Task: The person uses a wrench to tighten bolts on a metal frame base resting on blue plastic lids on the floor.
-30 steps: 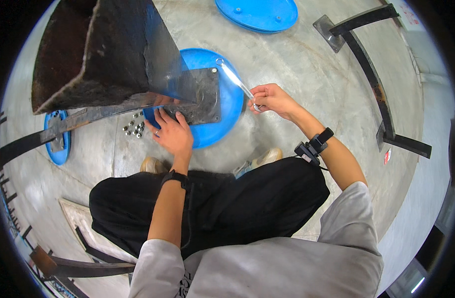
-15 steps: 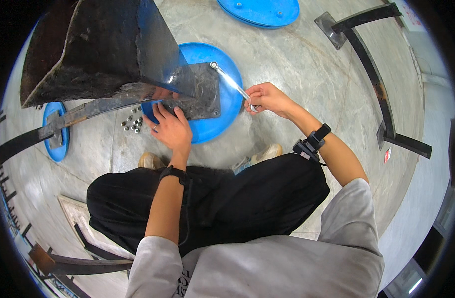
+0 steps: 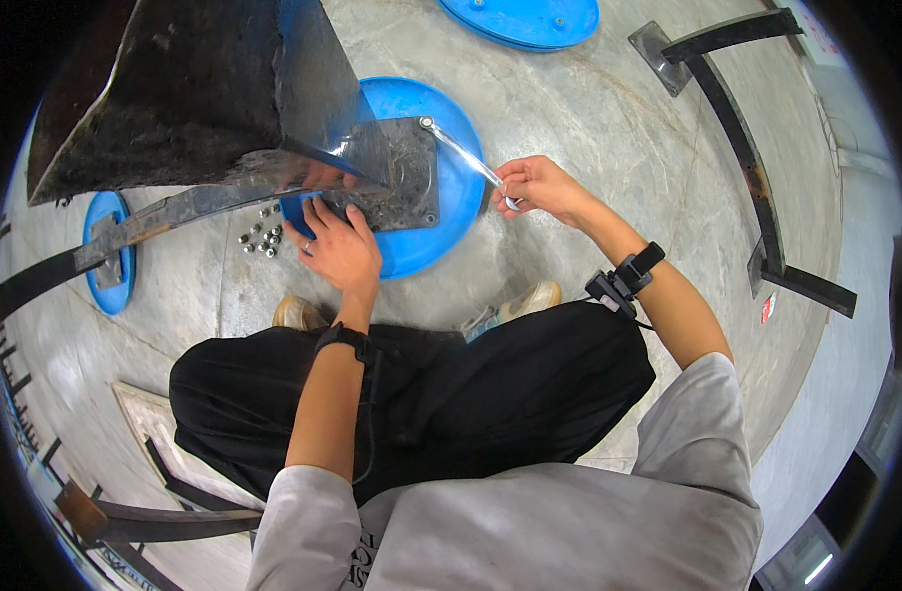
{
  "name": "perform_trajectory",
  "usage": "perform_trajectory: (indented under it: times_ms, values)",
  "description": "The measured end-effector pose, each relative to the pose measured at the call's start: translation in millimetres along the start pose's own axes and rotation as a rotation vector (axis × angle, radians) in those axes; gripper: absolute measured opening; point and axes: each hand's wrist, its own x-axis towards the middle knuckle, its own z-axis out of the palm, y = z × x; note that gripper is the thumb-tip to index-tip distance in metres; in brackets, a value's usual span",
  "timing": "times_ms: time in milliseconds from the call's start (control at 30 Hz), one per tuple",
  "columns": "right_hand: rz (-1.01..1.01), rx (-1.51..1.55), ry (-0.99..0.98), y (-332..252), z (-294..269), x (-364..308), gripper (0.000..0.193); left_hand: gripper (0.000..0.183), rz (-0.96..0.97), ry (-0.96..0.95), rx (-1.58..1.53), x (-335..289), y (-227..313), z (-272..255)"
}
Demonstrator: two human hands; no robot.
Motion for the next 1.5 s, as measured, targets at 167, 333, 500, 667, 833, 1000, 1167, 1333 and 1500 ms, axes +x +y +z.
perform_trajectory:
  times_ms: [167,333,500,667,833,1000,1167,1333,1500]
  values:
    - [-0.026,-0.030,0.199,-14.9,-9.4,-5.6,0.022,0.051,-0.007,-0.001,0.003,0.5,-2.2,1.1]
    - [-0.077,0.034,0.347,-34.7,-52.0,18.0,0.012,0.050,-0.008,-0.002,-0.010,1.5,0.3,0.5]
    - [-0.172,-0.124,0.452,-83.2,-81.6,85.4,0.013,0.050,0.009,0.013,-0.010,2.2,-1.6,-0.8]
    - [-0.204,-0.389,0.568,-148.9,-57.5,170.3,0.017,0.051,-0.001,-0.082,0.011,0.4,3.6,-2.8]
    - [-0.446,-0.840,0.395,-177.3,27.2,216.1,0.029,0.049,0.037,-0.056,-0.010,1.2,-2.1,-5.7]
    - [-0.733,-1.075,0.100,-168.7,94.3,209.9,0.022,0.048,0.040,-0.082,-0.077,1.5,0.9,-10.8]
    - [-0.687,-0.947,-0.254,-160.5,111.3,130.8,0.034,0.050,-0.008,-0.142,0.042,2.1,1.4,-4.5]
    - [-0.987,-1.067,-0.376,-138.4,111.9,169.9,0.029,0.048,0.033,0.025,0.052,2.7,1.7,-1.6]
    - [-0.969,-1.014,-0.379,-147.2,90.7,202.2,0.025,0.047,0.068,0.121,0.049,1.4,8.1,-4.2]
